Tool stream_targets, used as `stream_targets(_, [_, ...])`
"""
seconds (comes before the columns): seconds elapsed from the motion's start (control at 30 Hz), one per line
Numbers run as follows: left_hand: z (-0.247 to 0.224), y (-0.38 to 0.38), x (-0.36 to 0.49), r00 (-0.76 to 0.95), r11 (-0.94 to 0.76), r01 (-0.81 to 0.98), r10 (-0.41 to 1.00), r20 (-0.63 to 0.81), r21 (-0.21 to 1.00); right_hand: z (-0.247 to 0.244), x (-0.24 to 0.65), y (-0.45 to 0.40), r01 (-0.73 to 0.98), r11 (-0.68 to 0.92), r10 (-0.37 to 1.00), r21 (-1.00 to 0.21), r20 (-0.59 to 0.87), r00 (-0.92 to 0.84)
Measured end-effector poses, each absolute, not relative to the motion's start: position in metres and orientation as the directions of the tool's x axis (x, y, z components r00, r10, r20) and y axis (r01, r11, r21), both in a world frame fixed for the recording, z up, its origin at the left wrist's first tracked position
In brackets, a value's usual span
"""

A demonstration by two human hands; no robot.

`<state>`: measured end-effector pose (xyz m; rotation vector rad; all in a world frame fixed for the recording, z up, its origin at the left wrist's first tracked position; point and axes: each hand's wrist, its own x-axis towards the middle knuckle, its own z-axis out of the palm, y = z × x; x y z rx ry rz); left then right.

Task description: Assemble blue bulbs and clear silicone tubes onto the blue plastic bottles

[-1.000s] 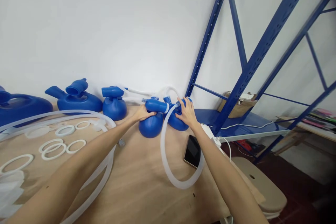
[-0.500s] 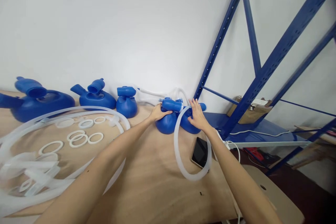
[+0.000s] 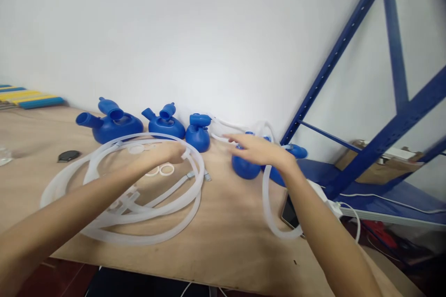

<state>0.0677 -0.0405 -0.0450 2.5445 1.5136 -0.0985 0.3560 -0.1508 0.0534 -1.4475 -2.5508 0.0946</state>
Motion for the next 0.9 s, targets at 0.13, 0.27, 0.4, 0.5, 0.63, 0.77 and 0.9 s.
stream_targets(0.13, [-0.059, -0.044, 0.004, 0.42, -0.416, 0.905, 0.84, -0.344, 0.089, 0.026, 0.285, -0.065, 0.872, 0.48, 0.877, 0.098, -0.028, -0.48])
stream_targets(0.27, [-0.087, -0.049, -0.004, 0.678, -0.632, 0.732, 0.709, -0.192, 0.254, 0.003, 0.248, 0.03, 0.93, 0.35, 0.906, 0.11, 0.213, -0.367])
stream_targets(0.4, [-0.105, -0.045, -0.002, 0.724, -0.679, 0.678, 0.683, -0.098, 0.281, -0.014, 0.248, 0.09, 0.954, 0.285, 0.902, 0.09, 0.312, -0.299])
stream_targets(0.5, [-0.111, -0.036, -0.007, 0.725, -0.682, 0.672, 0.685, -0.067, 0.29, -0.026, 0.259, 0.113, 0.966, 0.23, 0.887, 0.116, 0.384, -0.257])
stream_targets(0.63, [-0.119, -0.022, -0.012, 0.742, -0.701, 0.639, 0.67, -0.012, 0.316, -0.035, 0.263, 0.123, 0.942, 0.292, 0.832, 0.166, 0.441, -0.336])
stream_targets(0.77, [-0.123, -0.016, -0.012, 0.765, -0.723, 0.605, 0.644, 0.011, 0.333, -0.032, 0.258, 0.121, 0.94, 0.302, 0.837, 0.161, 0.427, -0.342])
stream_targets(0.9, [-0.126, -0.02, -0.011, 0.756, -0.73, 0.615, 0.653, 0.037, 0.298, -0.019, 0.258, 0.117, 0.912, 0.279, 0.875, 0.3, 0.313, -0.37])
